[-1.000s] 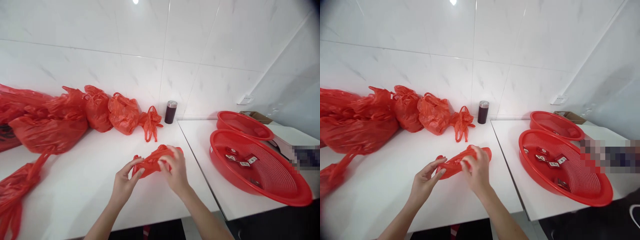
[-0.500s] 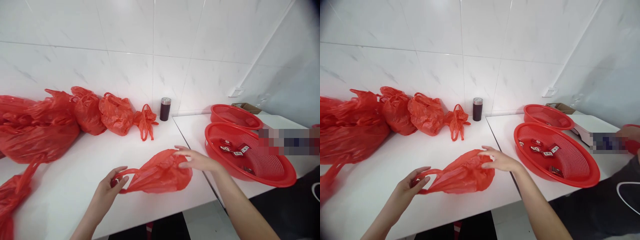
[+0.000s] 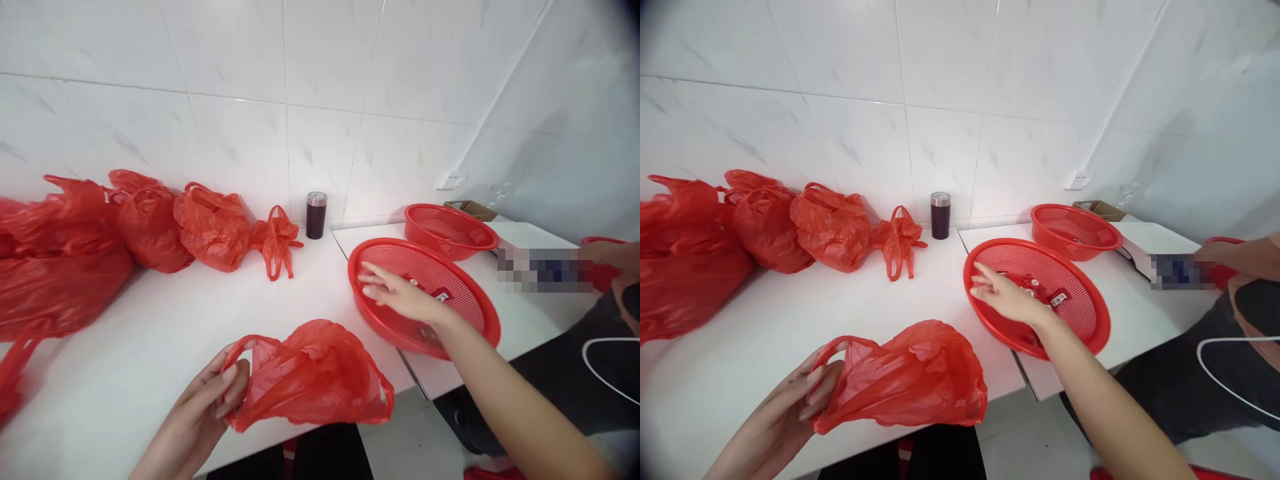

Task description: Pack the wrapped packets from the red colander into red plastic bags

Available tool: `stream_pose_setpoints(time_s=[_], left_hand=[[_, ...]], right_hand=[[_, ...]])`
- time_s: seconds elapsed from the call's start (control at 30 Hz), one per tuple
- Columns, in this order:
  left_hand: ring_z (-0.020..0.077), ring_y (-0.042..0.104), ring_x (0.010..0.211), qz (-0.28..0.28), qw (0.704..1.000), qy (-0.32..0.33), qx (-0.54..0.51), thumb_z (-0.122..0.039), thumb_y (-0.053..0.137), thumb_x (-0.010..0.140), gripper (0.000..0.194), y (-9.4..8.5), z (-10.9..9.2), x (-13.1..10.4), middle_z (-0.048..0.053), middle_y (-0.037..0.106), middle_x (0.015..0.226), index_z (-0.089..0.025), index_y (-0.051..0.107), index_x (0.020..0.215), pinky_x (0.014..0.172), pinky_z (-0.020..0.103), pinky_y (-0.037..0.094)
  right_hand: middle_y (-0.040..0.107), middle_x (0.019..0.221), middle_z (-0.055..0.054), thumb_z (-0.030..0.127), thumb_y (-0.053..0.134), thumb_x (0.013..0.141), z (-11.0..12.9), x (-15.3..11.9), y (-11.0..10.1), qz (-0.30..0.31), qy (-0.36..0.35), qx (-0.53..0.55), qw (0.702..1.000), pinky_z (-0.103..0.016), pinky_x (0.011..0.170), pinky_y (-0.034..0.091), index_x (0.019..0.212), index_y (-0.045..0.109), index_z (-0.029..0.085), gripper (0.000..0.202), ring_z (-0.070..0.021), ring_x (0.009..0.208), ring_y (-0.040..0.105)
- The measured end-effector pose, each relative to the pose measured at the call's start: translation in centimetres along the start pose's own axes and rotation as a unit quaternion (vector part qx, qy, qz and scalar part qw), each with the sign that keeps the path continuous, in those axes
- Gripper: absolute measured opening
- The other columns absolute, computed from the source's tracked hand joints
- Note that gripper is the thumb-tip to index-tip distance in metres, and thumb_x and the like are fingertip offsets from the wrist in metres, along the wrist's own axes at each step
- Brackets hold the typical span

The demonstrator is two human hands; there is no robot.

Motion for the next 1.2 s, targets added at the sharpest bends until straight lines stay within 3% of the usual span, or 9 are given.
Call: stream_pose_setpoints(time_s=[0.1, 0.23, 0.33, 0.47, 0.57, 0.77, 0.93, 1.07, 1.2], left_hand=[[0.0117, 0.019, 0.053, -0.004, 1.000, 0.000, -0.006, -0.045, 0.063, 0.081, 0.028, -0.8, 0.7, -0.4, -0.005, 0.026, 0.058, -0.022, 0.053, 0.068, 0.050, 0.023, 0.034], [0.0125, 0.025, 0.052, -0.006, 1.000, -0.001, -0.001, -0.044, 0.060, 0.083, 0.028, -2.7, 1.7, -0.7, -0.004, 0.030, 0.059, -0.022, 0.053, 0.067, 0.051, 0.025, 0.036], [0.0128, 0.027, 0.052, -0.009, 1.000, -0.006, 0.009, -0.043, 0.059, 0.084, 0.029, -3.2, 2.2, -0.6, -0.003, 0.031, 0.058, -0.022, 0.054, 0.066, 0.052, 0.026, 0.037], [0.0127, 0.026, 0.053, -0.016, 1.000, -0.011, 0.013, -0.044, 0.063, 0.081, 0.027, -2.2, 2.4, -0.7, -0.003, 0.031, 0.059, -0.022, 0.055, 0.067, 0.052, 0.026, 0.036], [0.0123, 0.025, 0.054, -0.046, 0.999, -0.016, 0.008, -0.044, 0.064, 0.081, 0.031, -1.9, 2.3, -1.1, -0.003, 0.030, 0.060, -0.021, 0.051, 0.064, 0.053, 0.025, 0.035], [0.0113, 0.027, 0.053, -0.058, 0.998, -0.023, 0.009, -0.045, 0.068, 0.077, 0.035, -3.6, 2.8, -0.9, -0.004, 0.031, 0.057, -0.020, 0.050, 0.060, 0.052, 0.024, 0.037], [0.0105, 0.028, 0.053, -0.075, 0.997, -0.033, 0.001, -0.042, 0.069, 0.077, 0.033, -1.9, 2.3, -0.4, -0.004, 0.034, 0.057, -0.019, 0.050, 0.062, 0.051, 0.022, 0.037], [0.0092, 0.031, 0.055, -0.119, 0.992, -0.048, -0.005, -0.039, 0.076, 0.071, 0.025, -0.5, 2.0, -0.6, -0.005, 0.037, 0.059, -0.020, 0.060, 0.076, 0.055, 0.019, 0.038], [0.0083, 0.033, 0.056, -0.155, 0.986, -0.057, -0.014, -0.041, 0.081, 0.064, 0.031, -0.4, 2.1, -1.0, -0.006, 0.039, 0.060, -0.020, 0.060, 0.075, 0.057, 0.018, 0.039]], right_hand=[[0.039, 0.149, -0.007, 0.053, 0.054, 0.085, 0.0, 2.2, -2.5, -0.003, -0.001, -0.062, 0.998, -0.051, 0.104, 0.036, 0.150, 0.024, 0.032, 0.075, -0.0321, 0.135, 0.039], [0.036, 0.150, -0.014, 0.056, 0.053, 0.085, -4.1, 4.6, -4.6, 0.018, 0.073, -0.217, 0.973, -0.054, 0.104, 0.034, 0.147, 0.035, 0.023, 0.072, -0.0361, 0.135, 0.037], [0.035, 0.151, -0.013, 0.061, 0.052, 0.084, -5.8, 5.7, -2.7, 0.055, 0.071, -0.222, 0.971, -0.051, 0.100, 0.038, 0.144, 0.040, 0.027, 0.071, -0.0359, 0.132, 0.040], [0.029, 0.155, -0.002, 0.061, 0.063, 0.075, -5.5, 7.5, 0.7, 0.088, 0.039, -0.229, 0.969, -0.053, 0.107, 0.027, 0.135, 0.052, 0.037, 0.065, -0.0369, 0.138, 0.030], [0.038, 0.150, -0.002, 0.056, 0.069, 0.072, -6.1, 8.2, 0.6, 0.109, 0.045, -0.235, 0.965, -0.051, 0.107, 0.027, 0.129, 0.058, 0.037, 0.062, -0.0365, 0.134, 0.036], [0.046, 0.143, -0.011, 0.063, 0.068, 0.067, -9.3, 2.8, -2.6, 0.155, 0.085, -0.236, 0.955, -0.039, 0.092, 0.044, 0.131, 0.058, 0.029, 0.073, -0.0320, 0.116, 0.056], [0.026, 0.152, -0.008, 0.063, 0.071, 0.062, -7.2, -2.7, 0.1, 0.195, 0.105, -0.248, 0.943, -0.036, 0.081, 0.048, 0.141, 0.042, 0.038, 0.088, -0.0284, 0.105, 0.059], [0.036, 0.136, -0.013, 0.051, 0.073, 0.063, -4.8, -3.0, 2.4, 0.165, 0.127, -0.286, 0.935, -0.038, 0.076, 0.046, 0.134, 0.046, 0.032, 0.079, -0.0298, 0.101, 0.056], [0.045, 0.116, -0.010, 0.024, 0.068, 0.067, -4.3, -1.4, 2.4, 0.150, 0.112, -0.267, 0.945, -0.032, 0.066, 0.044, 0.109, 0.060, 0.025, 0.042, -0.0199, 0.081, 0.057]])
Point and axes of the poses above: each hand's wrist, its own x-axis towards the middle knuckle, its own y-axis out of the palm, z = x × y, the point moved 1 cm from there along x, towards the middle knuckle
